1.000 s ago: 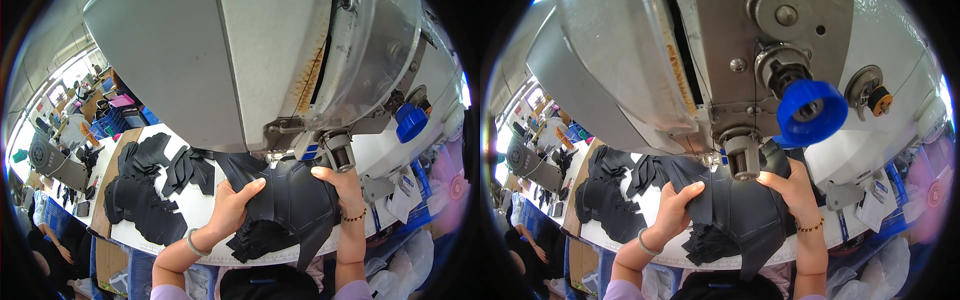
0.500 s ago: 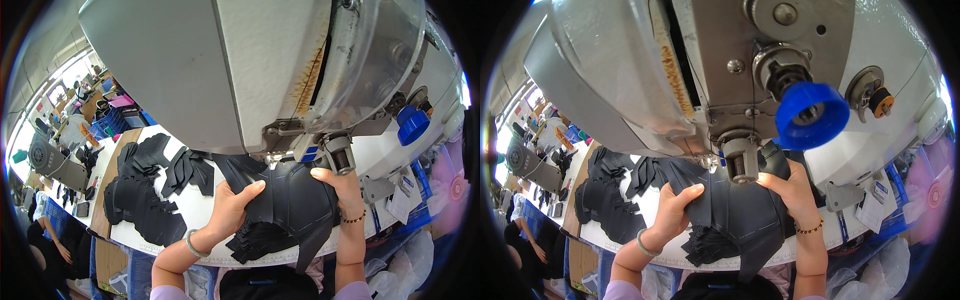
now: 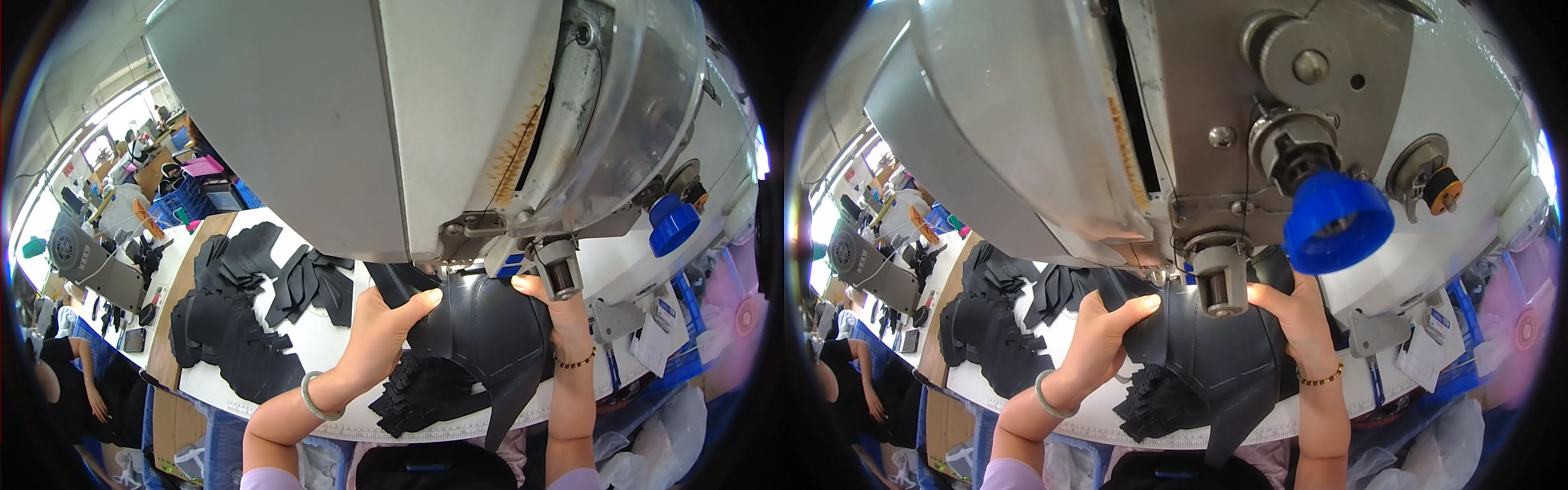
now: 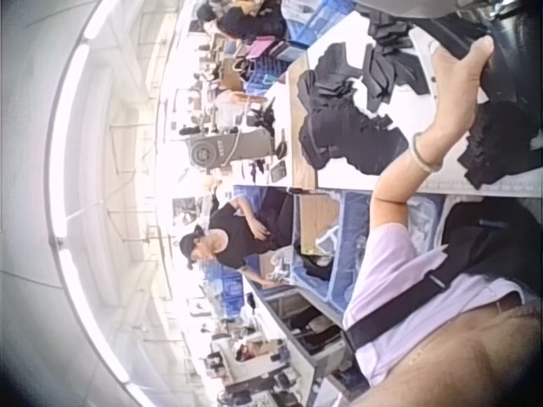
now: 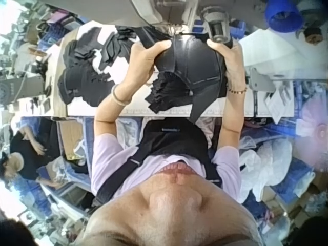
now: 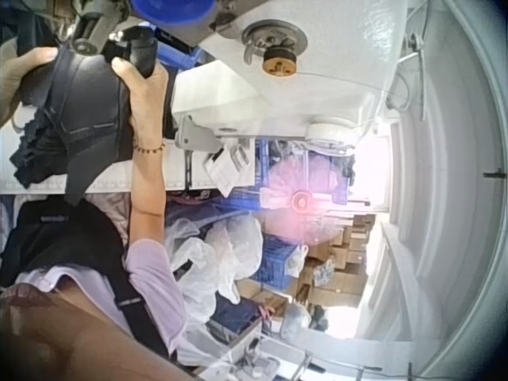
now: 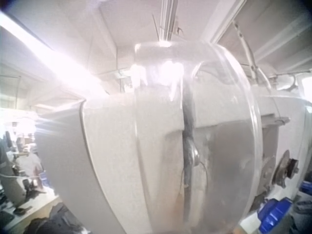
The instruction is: Stitching together multiple black leather components for shoe assembly using an industrial sewing machine.
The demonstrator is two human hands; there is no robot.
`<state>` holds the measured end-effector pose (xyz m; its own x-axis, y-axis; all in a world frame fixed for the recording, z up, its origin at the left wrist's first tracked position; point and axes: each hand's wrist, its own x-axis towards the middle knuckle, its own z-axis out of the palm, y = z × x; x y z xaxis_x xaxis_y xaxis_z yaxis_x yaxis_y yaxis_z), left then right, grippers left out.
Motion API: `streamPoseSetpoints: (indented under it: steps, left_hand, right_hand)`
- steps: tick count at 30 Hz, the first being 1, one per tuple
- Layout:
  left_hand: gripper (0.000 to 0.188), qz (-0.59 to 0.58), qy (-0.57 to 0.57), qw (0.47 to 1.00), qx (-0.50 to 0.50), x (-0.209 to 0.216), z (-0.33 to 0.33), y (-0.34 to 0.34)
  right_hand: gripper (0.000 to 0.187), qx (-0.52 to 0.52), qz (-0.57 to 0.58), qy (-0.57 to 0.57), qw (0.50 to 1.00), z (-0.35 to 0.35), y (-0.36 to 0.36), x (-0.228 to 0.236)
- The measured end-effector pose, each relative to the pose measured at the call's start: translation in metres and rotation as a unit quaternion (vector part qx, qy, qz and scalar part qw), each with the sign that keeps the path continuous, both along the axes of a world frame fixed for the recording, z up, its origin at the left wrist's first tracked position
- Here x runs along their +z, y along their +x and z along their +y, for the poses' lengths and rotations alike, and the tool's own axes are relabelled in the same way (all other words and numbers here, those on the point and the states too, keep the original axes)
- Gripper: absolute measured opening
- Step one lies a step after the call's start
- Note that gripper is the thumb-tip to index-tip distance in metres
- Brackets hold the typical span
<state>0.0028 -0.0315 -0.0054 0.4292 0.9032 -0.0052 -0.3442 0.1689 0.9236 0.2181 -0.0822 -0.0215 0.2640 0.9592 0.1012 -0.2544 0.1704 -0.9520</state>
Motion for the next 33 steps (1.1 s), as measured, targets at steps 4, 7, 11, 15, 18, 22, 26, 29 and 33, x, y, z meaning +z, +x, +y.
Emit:
streamPoseSetpoints:
  steps: [4,7,11,15,18,22,26,29,33]
  left_hand:
    - [0.021,0.025,0.004,1.000,0.006,0.000,0.000,0.000]
    - [0.021,0.017,0.007,1.000,0.005,-0.001,0.000,0.000]
    - [0.019,0.026,0.012,1.000,0.002,-0.001,0.001,0.000]
    - [0.019,0.022,0.020,1.000,0.010,-0.002,0.001,0.001]
    - [0.020,0.038,0.022,0.999,0.008,-0.004,0.002,0.001]
    - [0.021,0.036,0.029,0.999,0.012,-0.001,0.001,0.001]
    - [0.021,0.052,0.045,0.998,0.008,-0.004,0.001,0.002]
    - [0.023,0.062,0.045,0.997,0.008,-0.002,0.006,0.003]
    - [0.024,0.025,0.046,0.998,0.020,-0.004,0.005,0.006]
  right_hand:
    - [0.053,-0.026,0.027,-0.006,0.999,0.001,-0.001,-0.004]
    - [0.066,-0.028,0.032,-0.016,0.999,0.003,0.003,-0.012]
    - [0.065,-0.036,0.021,-0.029,0.999,0.003,0.003,-0.010]
    - [0.064,-0.014,0.033,-0.025,0.999,0.003,0.002,-0.008]
    - [0.062,-0.020,0.017,-0.023,0.999,0.003,0.004,-0.008]
    - [0.060,-0.018,0.028,-0.023,0.999,0.006,0.001,-0.004]
    - [0.059,-0.042,0.018,0.004,0.999,0.009,0.002,-0.008]
    - [0.057,-0.003,0.038,0.005,0.999,0.007,0.000,0.006]
    - [0.047,0.006,0.027,0.015,0.999,0.007,-0.001,0.006]
